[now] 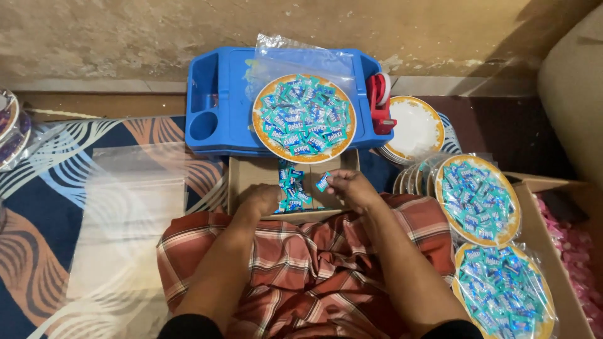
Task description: Arranging small blue sachets onto a decorative plate and then covering it with plastic wrap.
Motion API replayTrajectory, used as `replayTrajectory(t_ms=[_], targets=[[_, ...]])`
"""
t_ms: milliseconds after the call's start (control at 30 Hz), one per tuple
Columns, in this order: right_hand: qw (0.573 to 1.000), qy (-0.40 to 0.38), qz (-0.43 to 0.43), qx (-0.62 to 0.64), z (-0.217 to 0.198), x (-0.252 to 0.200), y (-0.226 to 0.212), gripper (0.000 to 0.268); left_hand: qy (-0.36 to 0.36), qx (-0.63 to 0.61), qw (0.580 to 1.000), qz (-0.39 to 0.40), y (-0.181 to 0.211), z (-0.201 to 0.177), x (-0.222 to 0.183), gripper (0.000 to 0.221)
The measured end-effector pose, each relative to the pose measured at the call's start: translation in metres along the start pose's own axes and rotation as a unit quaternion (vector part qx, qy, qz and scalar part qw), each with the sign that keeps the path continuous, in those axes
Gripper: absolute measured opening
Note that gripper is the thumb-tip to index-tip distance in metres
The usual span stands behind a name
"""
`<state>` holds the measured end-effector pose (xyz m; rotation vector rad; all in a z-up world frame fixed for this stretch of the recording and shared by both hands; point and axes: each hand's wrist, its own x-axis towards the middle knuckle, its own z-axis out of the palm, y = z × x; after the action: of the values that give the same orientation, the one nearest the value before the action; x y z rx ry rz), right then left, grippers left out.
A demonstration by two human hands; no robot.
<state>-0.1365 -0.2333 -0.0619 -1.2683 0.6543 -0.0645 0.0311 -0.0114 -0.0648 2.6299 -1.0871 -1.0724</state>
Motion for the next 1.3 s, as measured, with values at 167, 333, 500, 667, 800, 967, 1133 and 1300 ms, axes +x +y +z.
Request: replayTrajectory(t_ms=[167,333,500,667,800,967,1133,1300], targets=[[0.998,0.002,-0.064,0.022,0.006,-0.030,-0.024,0.015,0.097,-0.243,0.958,0.117,-0.001,0.007,-0.005,0.019],[0.994,0.006,-0.104,0.028,0.001,-0.037,-0.039,0.016,0.111,-0.429,0.878,0.179,0.019,-0.013,-0.046,0.016],[0.987,0.035,-0.157,-0.010,0.001,-0.035,-0.062,0.014,0.197,-0.463,0.841,0.199,0.033,-0.057,-0.078,0.017],[0.979,0.096,-0.171,-0.047,0.023,-0.051,-0.101,0.015,0.349,-0.270,0.876,0.192,0.029,-0.087,-0.051,0.012],[0.975,0.133,-0.169,-0.054,0.022,-0.032,-0.105,0.019,0.503,-0.113,0.816,0.262,0.018,-0.090,-0.013,0.011],[0.977,0.124,-0.156,-0.071,0.027,-0.039,-0.118,0.025,0.507,-0.007,0.806,0.306,0.023,-0.087,-0.029,0.011],[0.983,0.088,-0.149,-0.053,0.014,-0.043,-0.093,0.020,0.533,0.019,0.770,0.351,0.019,-0.046,-0.041,0.026],[0.979,-0.036,-0.048,-0.195,0.018,-0.045,-0.065,0.020,0.189,0.057,0.961,0.193,-0.004,0.000,0.005,0.044]])
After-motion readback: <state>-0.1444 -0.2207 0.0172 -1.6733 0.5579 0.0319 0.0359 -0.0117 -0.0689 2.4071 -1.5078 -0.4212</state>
